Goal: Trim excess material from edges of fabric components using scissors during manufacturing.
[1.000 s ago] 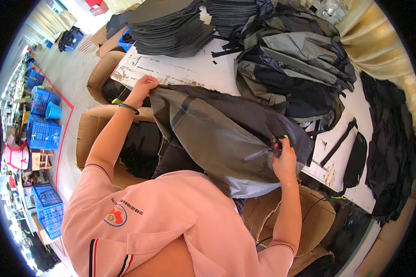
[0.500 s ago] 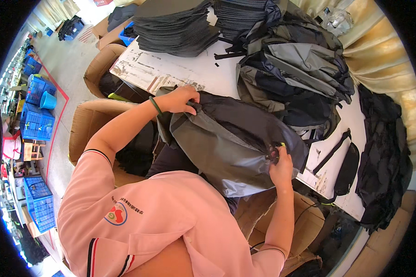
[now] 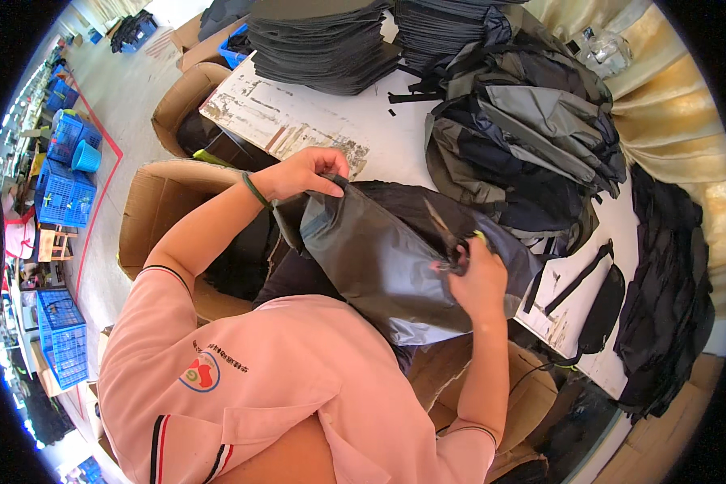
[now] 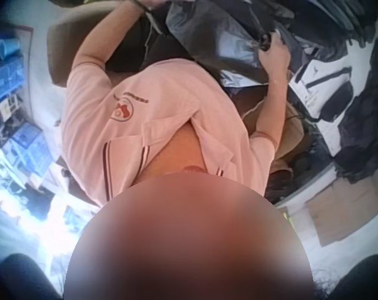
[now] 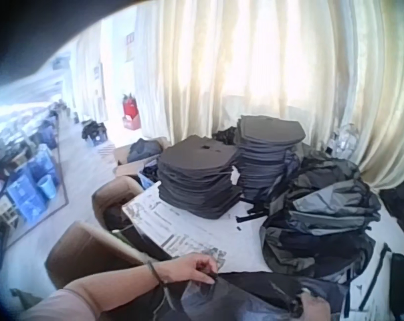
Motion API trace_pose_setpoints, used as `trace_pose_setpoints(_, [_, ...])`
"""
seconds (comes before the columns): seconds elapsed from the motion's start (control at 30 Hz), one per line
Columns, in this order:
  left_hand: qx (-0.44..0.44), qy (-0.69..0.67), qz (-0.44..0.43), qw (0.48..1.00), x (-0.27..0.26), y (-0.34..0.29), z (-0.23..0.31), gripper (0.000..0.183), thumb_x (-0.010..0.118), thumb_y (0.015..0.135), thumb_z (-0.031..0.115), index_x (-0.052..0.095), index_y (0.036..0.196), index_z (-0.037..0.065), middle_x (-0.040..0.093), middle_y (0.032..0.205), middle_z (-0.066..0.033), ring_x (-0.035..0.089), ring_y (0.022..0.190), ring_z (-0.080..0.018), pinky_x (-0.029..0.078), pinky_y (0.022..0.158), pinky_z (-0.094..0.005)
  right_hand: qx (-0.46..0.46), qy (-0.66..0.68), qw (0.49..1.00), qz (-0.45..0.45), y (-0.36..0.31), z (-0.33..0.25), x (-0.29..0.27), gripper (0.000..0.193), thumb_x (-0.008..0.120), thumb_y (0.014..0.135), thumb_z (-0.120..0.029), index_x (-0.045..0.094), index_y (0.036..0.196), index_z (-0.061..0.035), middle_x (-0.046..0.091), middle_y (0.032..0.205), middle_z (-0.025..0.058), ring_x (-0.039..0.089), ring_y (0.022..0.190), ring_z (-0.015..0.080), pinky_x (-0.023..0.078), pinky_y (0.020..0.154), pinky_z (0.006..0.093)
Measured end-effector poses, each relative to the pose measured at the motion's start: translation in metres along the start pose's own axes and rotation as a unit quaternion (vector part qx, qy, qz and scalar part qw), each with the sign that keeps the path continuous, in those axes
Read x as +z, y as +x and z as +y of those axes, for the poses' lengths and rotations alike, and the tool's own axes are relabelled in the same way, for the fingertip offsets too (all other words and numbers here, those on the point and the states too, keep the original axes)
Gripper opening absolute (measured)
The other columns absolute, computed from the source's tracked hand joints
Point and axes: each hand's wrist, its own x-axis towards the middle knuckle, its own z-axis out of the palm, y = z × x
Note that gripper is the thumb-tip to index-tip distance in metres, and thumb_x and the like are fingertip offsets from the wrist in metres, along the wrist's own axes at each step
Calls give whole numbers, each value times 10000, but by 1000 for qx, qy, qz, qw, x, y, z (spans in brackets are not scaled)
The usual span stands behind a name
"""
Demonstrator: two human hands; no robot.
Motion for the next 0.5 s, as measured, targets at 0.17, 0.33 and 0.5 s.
trace_pose_setpoints(0.17, [-18,-27,-12,999,7,1,-1,189,731,752,-14,622,891,55,542,809,60,459,759,-41,383,704,-198,-175,-51,983,20,24,-42,9,566,830,584,-483,543,823,-57,605,731,79,584,731,285,386,660,382])
trace_pose_setpoints(0.33, [-36,10,-8,999,12,-4,8,167,751,755,28,625,863,48,538,776,62,451,729,-35,377,668,-200,-210,-70,975,9,39,-56,6,582,832,561,-497,551,828,-63,598,713,58,575,692,260,378,637,369])
trace_pose_setpoints(0.5, [-40,16,-12,999,13,-3,6,163,742,765,28,615,865,46,538,773,59,455,720,-35,375,653,-202,-227,-67,972,-1,43,-64,3,566,836,559,-488,560,831,-75,572,648,31,566,618,248,375,613,362])
